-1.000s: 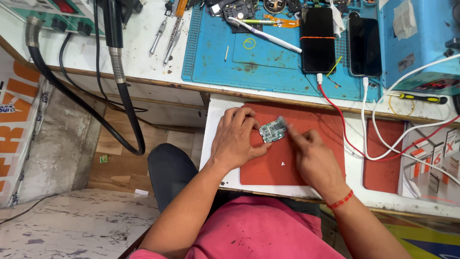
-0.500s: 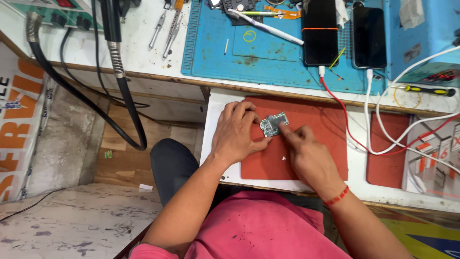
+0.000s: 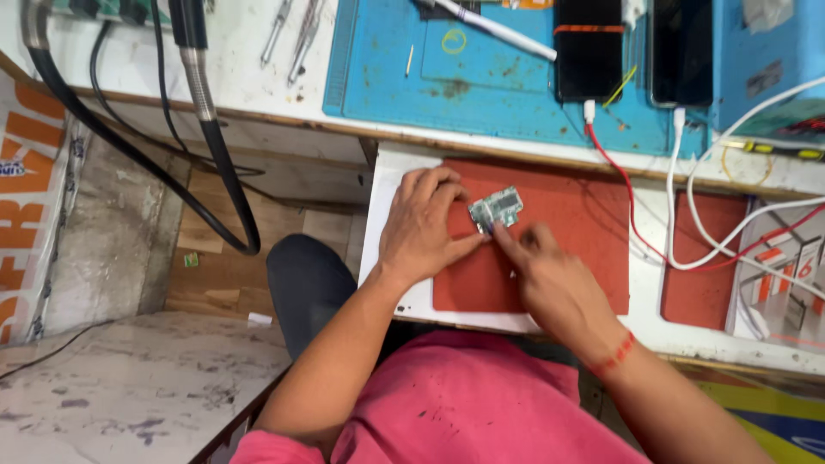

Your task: The person uses a hot air gun to heat a small circuit board placed on a red mat. They hold the board steady with one hand while directing the hot air nozzle with the other, moving the tool across different components on the board.

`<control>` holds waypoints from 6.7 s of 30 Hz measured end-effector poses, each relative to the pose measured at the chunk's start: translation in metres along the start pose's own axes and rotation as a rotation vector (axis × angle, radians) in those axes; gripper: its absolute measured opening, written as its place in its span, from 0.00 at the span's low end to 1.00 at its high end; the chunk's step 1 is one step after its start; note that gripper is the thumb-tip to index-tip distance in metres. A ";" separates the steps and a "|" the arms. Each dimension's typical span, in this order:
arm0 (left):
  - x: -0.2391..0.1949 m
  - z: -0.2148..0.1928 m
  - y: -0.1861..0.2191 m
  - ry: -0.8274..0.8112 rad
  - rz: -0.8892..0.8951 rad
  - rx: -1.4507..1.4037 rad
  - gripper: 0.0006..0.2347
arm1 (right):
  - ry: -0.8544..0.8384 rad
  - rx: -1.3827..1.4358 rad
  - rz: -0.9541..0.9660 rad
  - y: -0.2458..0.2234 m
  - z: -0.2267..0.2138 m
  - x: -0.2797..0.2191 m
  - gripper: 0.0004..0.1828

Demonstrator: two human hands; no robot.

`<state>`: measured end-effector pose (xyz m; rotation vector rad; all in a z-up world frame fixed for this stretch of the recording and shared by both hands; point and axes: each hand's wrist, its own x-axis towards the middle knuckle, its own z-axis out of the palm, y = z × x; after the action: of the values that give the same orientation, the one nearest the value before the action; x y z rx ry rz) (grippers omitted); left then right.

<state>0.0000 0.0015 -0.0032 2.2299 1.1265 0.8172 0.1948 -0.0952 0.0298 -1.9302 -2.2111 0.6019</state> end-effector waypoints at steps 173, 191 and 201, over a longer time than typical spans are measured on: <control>-0.045 0.007 -0.013 0.403 -0.116 -0.527 0.09 | 0.187 0.236 -0.440 0.060 -0.013 0.062 0.21; -0.054 0.010 -0.005 0.453 -0.105 -0.497 0.10 | 0.199 0.256 -0.426 0.059 -0.010 0.059 0.19; -0.055 0.020 -0.007 0.555 -0.291 -0.471 0.10 | 0.215 0.253 -0.433 0.061 -0.008 0.059 0.18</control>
<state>-0.0163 -0.0437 -0.0372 1.4483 1.2905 1.4462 0.2444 -0.0300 0.0048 -1.2756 -2.1913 0.5416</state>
